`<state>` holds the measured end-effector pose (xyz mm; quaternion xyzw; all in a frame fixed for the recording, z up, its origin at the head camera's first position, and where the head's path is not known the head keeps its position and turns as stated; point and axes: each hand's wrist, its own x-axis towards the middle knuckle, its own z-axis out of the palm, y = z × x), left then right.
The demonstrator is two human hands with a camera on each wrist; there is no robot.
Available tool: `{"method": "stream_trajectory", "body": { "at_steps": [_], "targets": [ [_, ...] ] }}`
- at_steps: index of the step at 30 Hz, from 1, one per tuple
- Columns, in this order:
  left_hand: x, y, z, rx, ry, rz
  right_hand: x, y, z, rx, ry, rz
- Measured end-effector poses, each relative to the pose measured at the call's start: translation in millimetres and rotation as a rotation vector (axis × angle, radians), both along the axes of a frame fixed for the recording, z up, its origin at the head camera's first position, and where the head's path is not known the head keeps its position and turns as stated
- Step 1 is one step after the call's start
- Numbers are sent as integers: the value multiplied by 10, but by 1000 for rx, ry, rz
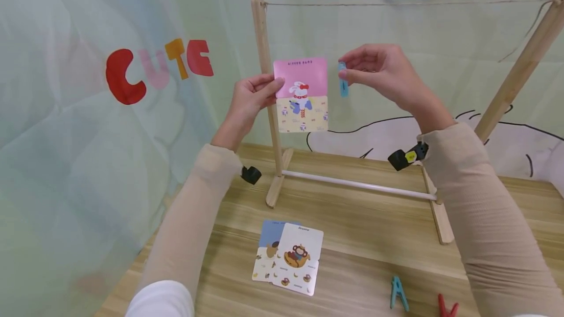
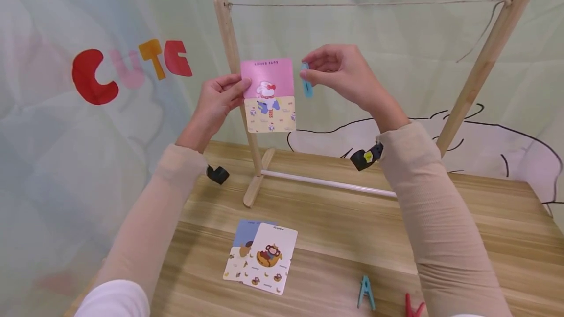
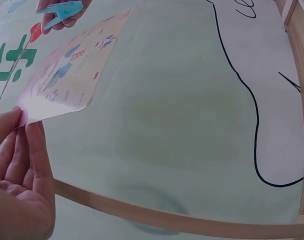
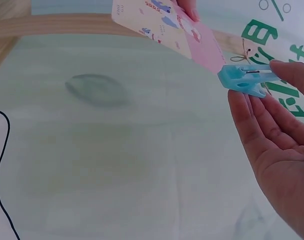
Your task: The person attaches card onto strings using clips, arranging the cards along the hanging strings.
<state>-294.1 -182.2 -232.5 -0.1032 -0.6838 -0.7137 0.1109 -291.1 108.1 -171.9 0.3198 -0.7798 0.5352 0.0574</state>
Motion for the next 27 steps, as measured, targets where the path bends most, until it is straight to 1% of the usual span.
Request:
{"method": "stream_trajectory", "body": {
  "at_steps": [7, 12, 19, 27],
  "targets": [
    [-40, 47, 62, 18, 9, 6, 10, 16, 69, -25, -5, -1],
    [-52, 93, 151, 15, 34, 7, 23, 17, 140, -38, -6, -10],
    [-48, 160, 280, 32, 49, 20, 51, -13, 232, -40, 20, 1],
    [-52, 213, 374, 52, 68, 16, 73, -22, 282, -60, 19, 3]
  ]
}}
